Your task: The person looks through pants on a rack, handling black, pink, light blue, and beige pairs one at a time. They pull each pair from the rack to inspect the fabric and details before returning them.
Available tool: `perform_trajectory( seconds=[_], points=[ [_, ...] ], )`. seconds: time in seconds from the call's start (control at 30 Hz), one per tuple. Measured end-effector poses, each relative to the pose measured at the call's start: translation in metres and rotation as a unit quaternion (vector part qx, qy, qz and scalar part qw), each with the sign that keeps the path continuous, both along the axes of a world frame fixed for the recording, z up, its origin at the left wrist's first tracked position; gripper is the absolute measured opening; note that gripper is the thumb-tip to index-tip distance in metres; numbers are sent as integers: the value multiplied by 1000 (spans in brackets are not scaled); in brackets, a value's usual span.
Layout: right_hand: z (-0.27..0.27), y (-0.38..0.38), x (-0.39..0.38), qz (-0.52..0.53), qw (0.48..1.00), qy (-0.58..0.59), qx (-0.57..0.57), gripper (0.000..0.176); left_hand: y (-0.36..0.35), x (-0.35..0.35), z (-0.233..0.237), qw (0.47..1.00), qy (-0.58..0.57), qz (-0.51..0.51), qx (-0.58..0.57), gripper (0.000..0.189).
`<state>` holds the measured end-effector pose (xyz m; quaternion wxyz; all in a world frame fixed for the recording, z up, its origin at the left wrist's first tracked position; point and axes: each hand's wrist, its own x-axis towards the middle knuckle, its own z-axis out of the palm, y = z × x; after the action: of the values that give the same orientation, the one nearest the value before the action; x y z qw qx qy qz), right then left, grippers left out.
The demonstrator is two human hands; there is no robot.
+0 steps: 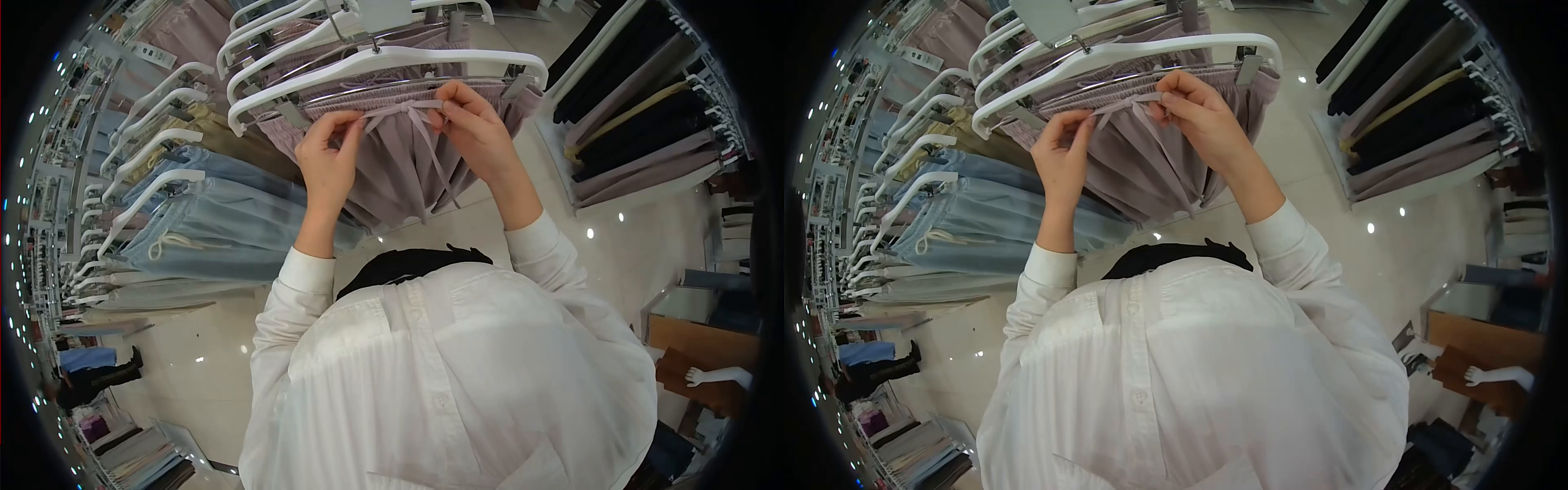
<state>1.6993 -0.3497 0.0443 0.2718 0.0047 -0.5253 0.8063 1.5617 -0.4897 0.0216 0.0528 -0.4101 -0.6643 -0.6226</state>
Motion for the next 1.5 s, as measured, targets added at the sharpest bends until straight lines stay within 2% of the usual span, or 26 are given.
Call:
perform_trajectory(
  seconds=[0.03, 0.1, 0.23, 0.3, 0.33, 0.4, 0.43, 0.5, 0.53, 0.6, 0.63, 0.7, 0.73, 0.8, 0.87, 0.93, 1.07, 1.1, 1.13, 1.17, 1.2, 1.23, 1.27, 1.33, 1.4, 1.5],
  points=[
    [0, 3, 2, 3, 1000, -1, 0, 10, 0, 0, -1, 1000, -1, 10, 12, 9],
    [1, 10, 8, 2, 994, -56, 92, 10, -3, -3, -4, 1000, 3, 19, 13, 9],
    [7, 7, 12, -6, 995, -73, 63, 8, -5, -4, -7, 1000, -6, 17, 21, 9],
    [8, 7, 12, -49, 979, -112, 162, 6, -5, -5, -9, 999, -16, 20, 25, 8],
    [11, 7, 14, -48, 979, -113, 162, 6, -5, -6, -10, 999, -25, 22, 27, 8],
    [17, 3, 17, -196, 874, -171, 411, 7, -6, -7, -10, 999, -28, 19, 26, 8],
    [20, 0, 17, -196, 874, -171, 411, 7, -6, -6, -11, 999, -30, 16, 26, 8],
    [26, -5, 16, -351, 681, -133, 629, 9, -8, -3, -8, 999, -35, 19, 23, 8],
    [25, -3, 16, -352, 680, -133, 629, 9, -9, -1, -7, 999, -40, 21, 21, 8],
    [24, 3, 14, -382, 639, -81, 663, 11, -13, 1, -5, 998, -49, 9, 25, 9],
    [22, 4, 15, -383, 638, -79, 664, 11, -15, 2, -4, 998, -59, 0, 29, 10],
    [18, 5, 16, -375, 729, -86, 566, 18, -19, 3, -4, 996, -70, -9, 46, 12],
    [19, 3, 18, -374, 729, -83, 567, 18, -22, 5, -4, 995, -83, -20, 59, 14],
    [21, -3, 31, -337, 887, -30, 315, 20, -24, 13, -4, 991, -96, -29, 86, 18],
    [5, 3, 53, -430, 838, 4, 337, 22, -31, 17, -5, 986, -111, -39, 115, 23],
    [-3, 17, 77, -532, 787, 42, 311, 28, -49, 12, -8, 978, -74, 76, 178, 37],
    [-22, 56, 85, -497, 845, 51, 191, 37, -80, -9, -12, 970, -42, 169, 172, 54],
    [-48, 69, 83, -349, 936, 33, 45, 42, -78, -16, -17, 977, -89, 114, 158, 59],
    [-64, 74, 76, -181, 978, 13, -101, 47, -72, -21, -24, 978, -136, 60, 146, 63],
    [-66, 65, 67, -166, 980, 15, -105, 47, -61, -25, -37, 974, -161, 19, 158, 66],
    [-66, 52, 58, -204, 969, -98, 95, 48, -54, -39, -59, 986, -131, -19, 105, 60],
    [-66, 43, 49, -233, 905, -200, 294, 49, -54, -39, -68, 985, -169, 8, -16, 40],
    [-76, 43, 44, -220, 910, -193, 295, 49, -53, -38, -75, 976, -212, 3, -48, 21],
    [-101, 63, 40, -284, 916, -205, 197, 43, -58, -52, -106, 974, -220, 41, -23, 18],
    [-104, 89, 47, -299, 892, -241, 239, 35, -68, -58, -111, 970, -228, 81, -3, 16],
    [-99, 107, 50, -274, 892, -216, 288, 35, -82, -52, -107, 981, -173, 84, -10, 19]
  ],
)
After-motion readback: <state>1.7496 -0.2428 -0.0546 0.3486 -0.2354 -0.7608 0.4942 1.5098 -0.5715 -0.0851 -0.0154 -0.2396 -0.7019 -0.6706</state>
